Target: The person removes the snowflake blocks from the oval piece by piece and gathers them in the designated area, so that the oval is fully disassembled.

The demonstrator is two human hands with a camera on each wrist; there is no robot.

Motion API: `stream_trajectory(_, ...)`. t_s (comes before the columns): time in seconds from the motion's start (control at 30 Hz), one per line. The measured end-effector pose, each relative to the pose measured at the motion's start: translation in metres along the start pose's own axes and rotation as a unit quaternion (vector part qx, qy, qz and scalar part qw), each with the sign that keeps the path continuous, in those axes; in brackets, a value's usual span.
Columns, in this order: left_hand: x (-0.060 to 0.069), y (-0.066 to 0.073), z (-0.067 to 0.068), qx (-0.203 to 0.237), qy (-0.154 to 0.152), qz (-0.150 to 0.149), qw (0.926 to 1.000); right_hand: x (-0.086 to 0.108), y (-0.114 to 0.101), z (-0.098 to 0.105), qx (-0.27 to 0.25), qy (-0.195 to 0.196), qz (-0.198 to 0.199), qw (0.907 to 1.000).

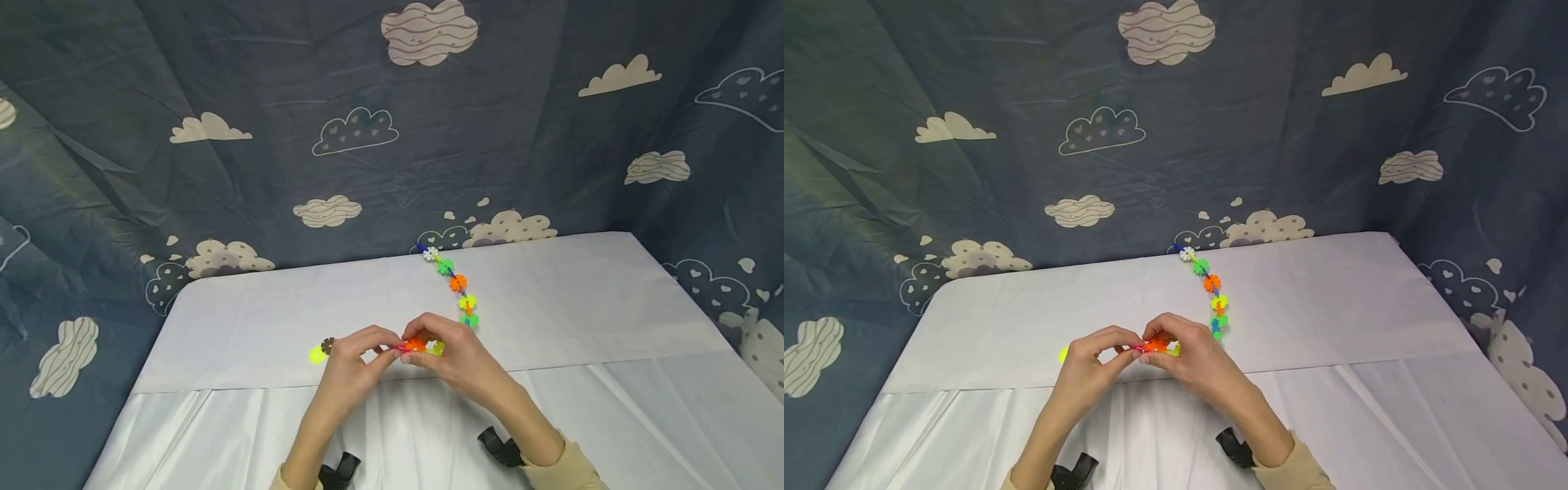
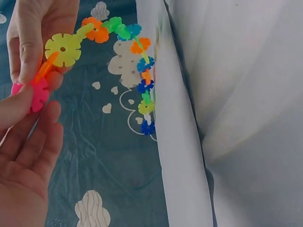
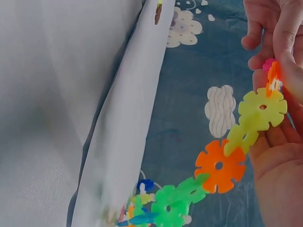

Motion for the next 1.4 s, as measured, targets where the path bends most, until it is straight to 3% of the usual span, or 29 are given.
stream_trajectory(0.2, 0.000, -0.003, 0.003, 0.003, 0.022, -0.038, 0.9990, -0.001, 0.003, 0.003, -0.006, -0.014, -0.015, 0.9998)
stream_trajectory(0.47, 0.000, -0.007, 0.003, 0.008, 0.030, -0.058, 0.9978, -0.001, 0.003, 0.003, -0.041, -0.024, -0.053, 0.9975)
stream_trajectory(0.83, 0.000, -0.008, 0.000, 0.011, 0.015, -0.075, 0.9970, 0.000, 0.004, 0.000, -0.049, 0.002, -0.064, 0.9968)
stream_trajectory(1.07, 0.001, -0.007, -0.001, -0.016, 0.052, -0.090, 0.9944, 0.001, 0.002, -0.005, -0.060, 0.031, -0.070, 0.9952)
stream_trajectory(1.2, -0.001, -0.005, 0.004, 0.013, 0.104, -0.054, 0.9930, 0.001, 0.002, -0.008, -0.059, 0.052, -0.076, 0.9941)
stream_trajectory(1.33, -0.003, -0.004, 0.021, 0.058, 0.152, 0.028, 0.9863, 0.002, 0.002, -0.008, -0.063, 0.055, -0.083, 0.9930)
stream_trajectory(1.4, -0.003, -0.005, 0.032, 0.035, 0.154, 0.069, 0.9850, 0.002, 0.002, -0.009, -0.065, 0.049, -0.082, 0.9932)
Point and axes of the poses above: each hand's wrist, its own x-axis away from the middle knuckle, its own z-axis out of the back of the hand, y = z × x, the point moved 1 cm from there along -x, towards the middle knuckle, and after that the axes turned 2 degrees about y, right-handed, at the moved point
